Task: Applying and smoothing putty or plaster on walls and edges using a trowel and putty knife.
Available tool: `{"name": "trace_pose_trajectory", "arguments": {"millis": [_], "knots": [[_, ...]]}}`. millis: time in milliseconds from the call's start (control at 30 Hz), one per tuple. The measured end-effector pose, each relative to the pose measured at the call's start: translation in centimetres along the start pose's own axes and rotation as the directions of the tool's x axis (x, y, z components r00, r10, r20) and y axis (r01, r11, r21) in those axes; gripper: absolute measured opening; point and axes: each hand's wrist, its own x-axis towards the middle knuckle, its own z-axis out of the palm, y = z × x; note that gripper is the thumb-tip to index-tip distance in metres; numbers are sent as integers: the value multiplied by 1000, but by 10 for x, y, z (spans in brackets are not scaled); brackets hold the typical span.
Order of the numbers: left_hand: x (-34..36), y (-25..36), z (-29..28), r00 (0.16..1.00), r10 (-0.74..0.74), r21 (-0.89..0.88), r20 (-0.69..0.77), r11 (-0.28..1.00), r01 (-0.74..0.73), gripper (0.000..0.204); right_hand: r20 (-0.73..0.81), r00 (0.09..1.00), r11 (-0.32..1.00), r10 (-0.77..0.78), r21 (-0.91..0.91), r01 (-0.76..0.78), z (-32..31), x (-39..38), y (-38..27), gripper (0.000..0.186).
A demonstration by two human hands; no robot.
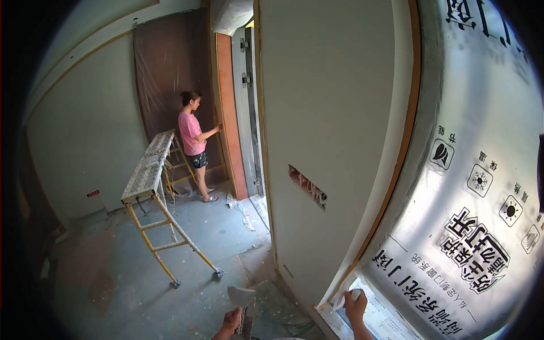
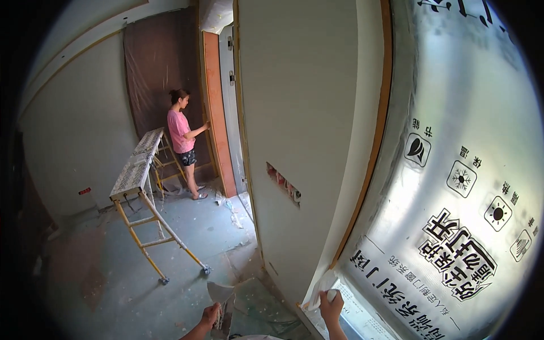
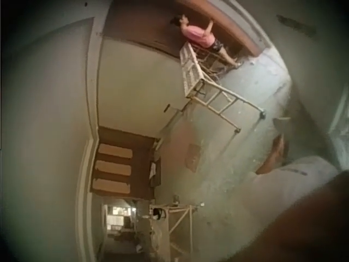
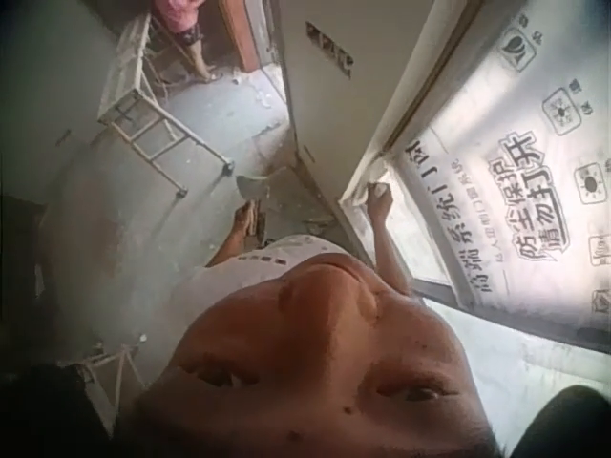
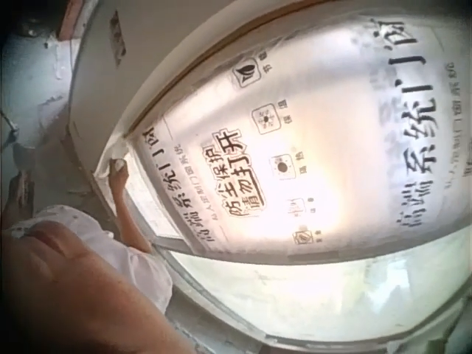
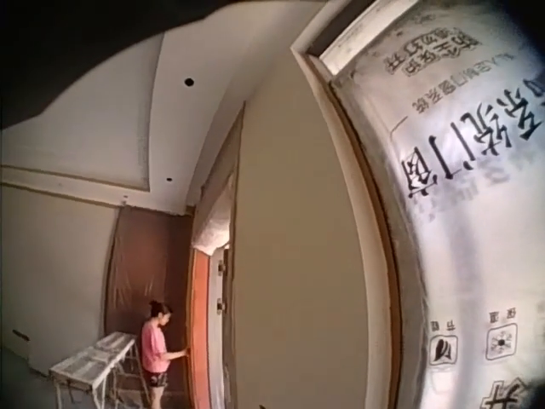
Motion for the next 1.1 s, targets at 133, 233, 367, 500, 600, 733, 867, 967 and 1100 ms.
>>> {"name": "trace_pose_trajectory", "arguments": {"millis": [133,233,367,500,600,733,867,967,1100], "knots": [[21,26,-20,995,78,11,60,997,-79,48,175,977,992,125,-33,-121,13,-30,3,21],[47,73,-45,927,281,-27,249,959,-283,51,222,960,986,169,-23,-168,60,-26,-9,19],[85,123,-112,764,586,111,270,769,-630,36,207,960,980,186,34,-198,158,-29,-60,24],[147,145,-144,815,447,-223,369,894,-390,19,296,955,999,30,13,-35,242,-31,-96,26],[202,136,-165,804,465,-196,369,885,-422,29,319,947,999,-48,35,39,281,-35,-122,20],[270,108,-156,868,340,-257,362,931,-257,43,298,937,974,180,79,-212,305,-42,-142,10],[289,134,-159,849,248,-285,466,951,-122,41,339,917,927,211,227,-298,327,-21,-148,12],[283,173,-155,799,214,-363,562,932,6,44,258,927,865,272,357,-353,339,3,-142,8],[284,217,-163,767,264,-290,585,951,-106,28,198,942,774,269,537,-334,360,27,-114,11]]}}
